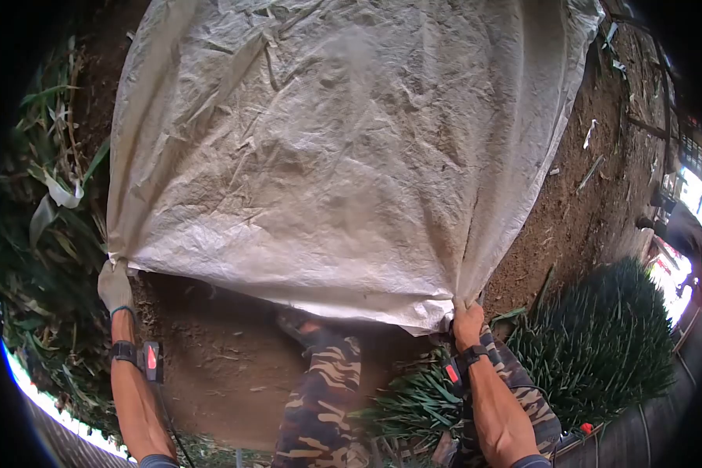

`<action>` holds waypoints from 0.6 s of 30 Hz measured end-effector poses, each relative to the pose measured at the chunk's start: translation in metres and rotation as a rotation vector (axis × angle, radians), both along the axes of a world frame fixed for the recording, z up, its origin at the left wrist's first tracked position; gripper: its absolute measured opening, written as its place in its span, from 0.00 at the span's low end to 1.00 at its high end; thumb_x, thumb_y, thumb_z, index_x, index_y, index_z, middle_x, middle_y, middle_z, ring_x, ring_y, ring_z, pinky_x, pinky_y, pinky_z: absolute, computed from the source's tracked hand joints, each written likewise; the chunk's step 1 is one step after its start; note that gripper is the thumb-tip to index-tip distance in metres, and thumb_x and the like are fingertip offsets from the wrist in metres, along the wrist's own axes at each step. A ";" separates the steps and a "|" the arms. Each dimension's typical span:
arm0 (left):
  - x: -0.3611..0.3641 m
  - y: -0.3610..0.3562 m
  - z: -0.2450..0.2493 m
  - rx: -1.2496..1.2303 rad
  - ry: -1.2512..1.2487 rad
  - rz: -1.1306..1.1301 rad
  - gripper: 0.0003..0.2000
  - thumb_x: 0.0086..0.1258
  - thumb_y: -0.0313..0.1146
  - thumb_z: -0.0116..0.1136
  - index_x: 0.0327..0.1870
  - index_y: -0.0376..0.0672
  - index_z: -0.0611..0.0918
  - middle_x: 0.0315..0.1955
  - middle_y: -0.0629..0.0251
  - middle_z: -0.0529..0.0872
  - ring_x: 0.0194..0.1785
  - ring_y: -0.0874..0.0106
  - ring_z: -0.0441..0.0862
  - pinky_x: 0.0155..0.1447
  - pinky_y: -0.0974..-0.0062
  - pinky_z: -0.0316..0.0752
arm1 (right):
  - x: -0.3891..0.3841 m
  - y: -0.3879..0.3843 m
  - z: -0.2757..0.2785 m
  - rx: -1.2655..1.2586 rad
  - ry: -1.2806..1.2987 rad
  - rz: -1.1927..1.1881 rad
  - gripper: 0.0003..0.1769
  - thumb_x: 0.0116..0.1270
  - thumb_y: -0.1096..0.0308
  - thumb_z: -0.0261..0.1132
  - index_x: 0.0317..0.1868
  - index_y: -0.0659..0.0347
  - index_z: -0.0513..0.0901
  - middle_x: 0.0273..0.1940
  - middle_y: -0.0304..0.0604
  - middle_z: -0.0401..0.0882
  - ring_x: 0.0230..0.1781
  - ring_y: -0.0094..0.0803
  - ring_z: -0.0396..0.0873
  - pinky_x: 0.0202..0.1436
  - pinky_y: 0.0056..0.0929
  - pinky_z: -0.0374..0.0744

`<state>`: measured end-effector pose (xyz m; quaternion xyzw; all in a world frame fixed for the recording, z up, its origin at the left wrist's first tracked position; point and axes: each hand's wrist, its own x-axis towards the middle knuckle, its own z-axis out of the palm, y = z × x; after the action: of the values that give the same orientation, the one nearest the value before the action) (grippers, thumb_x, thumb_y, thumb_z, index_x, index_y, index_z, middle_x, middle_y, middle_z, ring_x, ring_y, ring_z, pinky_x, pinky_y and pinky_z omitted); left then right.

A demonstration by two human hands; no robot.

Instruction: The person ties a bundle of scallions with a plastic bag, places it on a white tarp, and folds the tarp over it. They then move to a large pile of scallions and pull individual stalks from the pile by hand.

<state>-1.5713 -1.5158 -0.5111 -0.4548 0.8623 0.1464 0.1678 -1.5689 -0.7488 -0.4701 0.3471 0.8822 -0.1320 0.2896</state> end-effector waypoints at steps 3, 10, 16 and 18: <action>-0.006 0.007 0.000 -0.019 -0.073 -0.009 0.15 0.75 0.38 0.60 0.51 0.35 0.86 0.34 0.62 0.90 0.37 0.73 0.80 0.48 0.68 0.74 | 0.001 0.009 -0.002 0.017 -0.049 0.082 0.19 0.70 0.57 0.68 0.46 0.69 0.87 0.36 0.58 0.88 0.39 0.48 0.87 0.46 0.44 0.80; -0.006 0.006 -0.002 -0.049 -0.055 -0.006 0.14 0.74 0.39 0.60 0.46 0.34 0.86 0.32 0.59 0.88 0.35 0.70 0.79 0.46 0.66 0.73 | -0.019 -0.020 0.007 0.050 -0.166 0.079 0.20 0.71 0.56 0.68 0.50 0.66 0.88 0.43 0.66 0.87 0.48 0.63 0.85 0.52 0.54 0.80; -0.009 0.009 -0.001 -0.057 -0.136 -0.001 0.15 0.73 0.39 0.61 0.46 0.33 0.86 0.33 0.54 0.89 0.36 0.66 0.83 0.46 0.63 0.74 | -0.020 -0.021 0.005 0.085 -0.260 0.069 0.20 0.72 0.55 0.66 0.48 0.66 0.88 0.43 0.67 0.86 0.48 0.64 0.85 0.52 0.56 0.80; -0.013 0.010 -0.002 -0.051 -0.149 0.015 0.16 0.73 0.40 0.60 0.45 0.33 0.86 0.35 0.50 0.89 0.37 0.61 0.83 0.47 0.61 0.74 | -0.025 -0.025 0.004 0.112 -0.313 0.055 0.20 0.72 0.54 0.66 0.48 0.66 0.88 0.43 0.67 0.86 0.49 0.65 0.85 0.52 0.56 0.80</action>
<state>-1.5843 -1.5054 -0.5132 -0.4748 0.8476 0.0913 0.2184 -1.5939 -0.7736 -0.4659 0.3546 0.8415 -0.0190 0.4072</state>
